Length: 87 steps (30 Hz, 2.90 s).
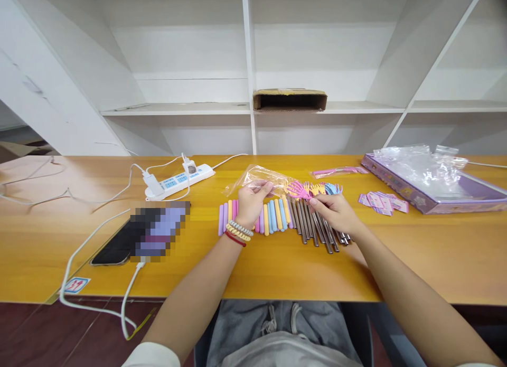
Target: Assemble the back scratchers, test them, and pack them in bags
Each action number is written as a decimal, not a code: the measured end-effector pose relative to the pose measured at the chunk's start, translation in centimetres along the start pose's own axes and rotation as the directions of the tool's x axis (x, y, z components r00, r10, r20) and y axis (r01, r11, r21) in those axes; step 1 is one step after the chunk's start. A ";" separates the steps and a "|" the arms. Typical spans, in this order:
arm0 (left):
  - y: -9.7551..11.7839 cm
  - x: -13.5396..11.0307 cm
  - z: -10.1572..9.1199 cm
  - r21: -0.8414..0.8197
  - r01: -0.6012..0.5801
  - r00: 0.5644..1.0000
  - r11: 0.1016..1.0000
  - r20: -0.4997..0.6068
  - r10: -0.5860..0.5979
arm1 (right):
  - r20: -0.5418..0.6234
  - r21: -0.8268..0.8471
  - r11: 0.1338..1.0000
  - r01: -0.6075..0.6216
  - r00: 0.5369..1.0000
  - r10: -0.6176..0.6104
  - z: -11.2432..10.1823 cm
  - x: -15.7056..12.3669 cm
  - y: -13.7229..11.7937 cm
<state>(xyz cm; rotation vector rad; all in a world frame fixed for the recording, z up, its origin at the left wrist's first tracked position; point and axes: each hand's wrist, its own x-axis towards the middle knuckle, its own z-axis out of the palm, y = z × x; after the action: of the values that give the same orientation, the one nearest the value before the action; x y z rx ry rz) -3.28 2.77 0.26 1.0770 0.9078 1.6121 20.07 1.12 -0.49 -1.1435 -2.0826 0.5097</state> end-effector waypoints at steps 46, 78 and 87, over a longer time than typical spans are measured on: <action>1.7 0.5 -1.1 -0.091 0.045 0.993 0.995 0.112 -0.035 | 0.016 0.124 0.985 -0.123 0.992 0.122 -0.2 0.0 0.4; 0.6 -0.4 0.0 -0.233 0.164 0.974 0.959 0.193 -0.120 | -0.126 0.494 0.869 -0.023 0.987 0.098 2.1 -0.3 -1.0; -0.1 -1.3 1.1 -0.111 0.219 0.940 0.969 0.291 -0.179 | -0.141 0.139 0.984 0.114 0.986 -0.094 1.9 -0.5 -1.5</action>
<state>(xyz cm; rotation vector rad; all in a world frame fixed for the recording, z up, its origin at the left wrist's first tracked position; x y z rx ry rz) -2.06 1.59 0.23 1.0449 0.6790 1.2969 18.03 -0.10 -1.07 -0.9521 -1.9436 0.5126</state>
